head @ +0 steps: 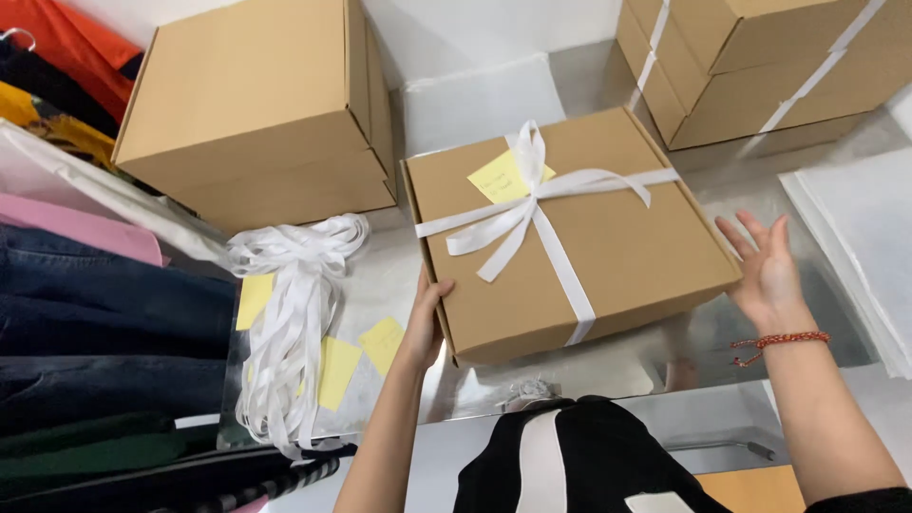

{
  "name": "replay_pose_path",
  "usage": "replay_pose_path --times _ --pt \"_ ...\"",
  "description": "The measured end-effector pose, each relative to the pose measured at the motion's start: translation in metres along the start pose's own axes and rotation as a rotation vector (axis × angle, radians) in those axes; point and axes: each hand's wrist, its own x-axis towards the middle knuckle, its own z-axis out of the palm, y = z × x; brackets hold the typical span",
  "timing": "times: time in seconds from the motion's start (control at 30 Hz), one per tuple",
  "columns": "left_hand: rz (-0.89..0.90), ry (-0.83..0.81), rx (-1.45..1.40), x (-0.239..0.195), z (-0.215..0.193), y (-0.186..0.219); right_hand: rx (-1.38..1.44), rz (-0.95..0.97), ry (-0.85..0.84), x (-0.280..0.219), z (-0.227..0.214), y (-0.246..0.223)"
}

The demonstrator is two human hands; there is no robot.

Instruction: The person places a plastic-wrapped item into a cardboard box, closes the box, and ties it with a white ribbon. They then handle a stack of tied boxes and later fold a white ribbon on the table.

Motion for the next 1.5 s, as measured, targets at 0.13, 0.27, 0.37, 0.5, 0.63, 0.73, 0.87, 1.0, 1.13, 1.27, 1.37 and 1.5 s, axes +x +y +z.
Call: replay_pose_path --times 0.13,0.27,0.37,0.5,0.63,0.73,0.87,1.0,1.13,1.27,1.37,1.5 --pt "-0.127 0.032 0.060 -0.005 0.005 -0.017 -0.082 0.017 0.037 0.002 0.008 -0.004" --pt "-0.110 0.099 0.000 0.006 0.009 -0.033 -0.344 -0.203 0.058 0.007 0.017 0.006" --pt "-0.095 0.168 0.091 0.012 0.013 -0.034 -0.473 -0.284 0.092 -0.001 0.043 0.003" --pt "0.119 0.261 0.557 0.025 0.014 -0.047 -0.639 -0.365 0.160 0.010 0.059 0.008" --pt "0.647 0.354 1.092 0.041 0.034 -0.063 -0.882 -0.648 0.136 0.010 0.093 0.015" --pt "0.771 0.248 1.259 0.051 0.058 -0.074 -0.984 -0.799 0.003 0.003 0.141 0.016" --pt "0.686 0.259 1.362 0.065 0.075 -0.092 -1.123 -0.890 -0.103 0.033 0.175 0.049" --pt "0.624 0.334 1.343 0.066 0.076 -0.083 -1.254 -0.871 -0.016 0.047 0.179 0.075" --pt "0.680 0.400 1.233 0.085 0.067 -0.076 -1.283 -0.833 -0.032 0.037 0.181 0.073" --pt "0.440 0.348 0.742 0.105 0.074 -0.040 -1.281 -0.842 -0.031 0.042 0.181 0.075" --pt "0.159 0.302 0.404 0.109 0.083 -0.016 -1.268 -0.844 -0.020 0.046 0.178 0.081" --pt "-0.142 0.168 -0.086 0.164 0.063 -0.046 -1.262 -0.823 0.004 0.051 0.177 0.084"
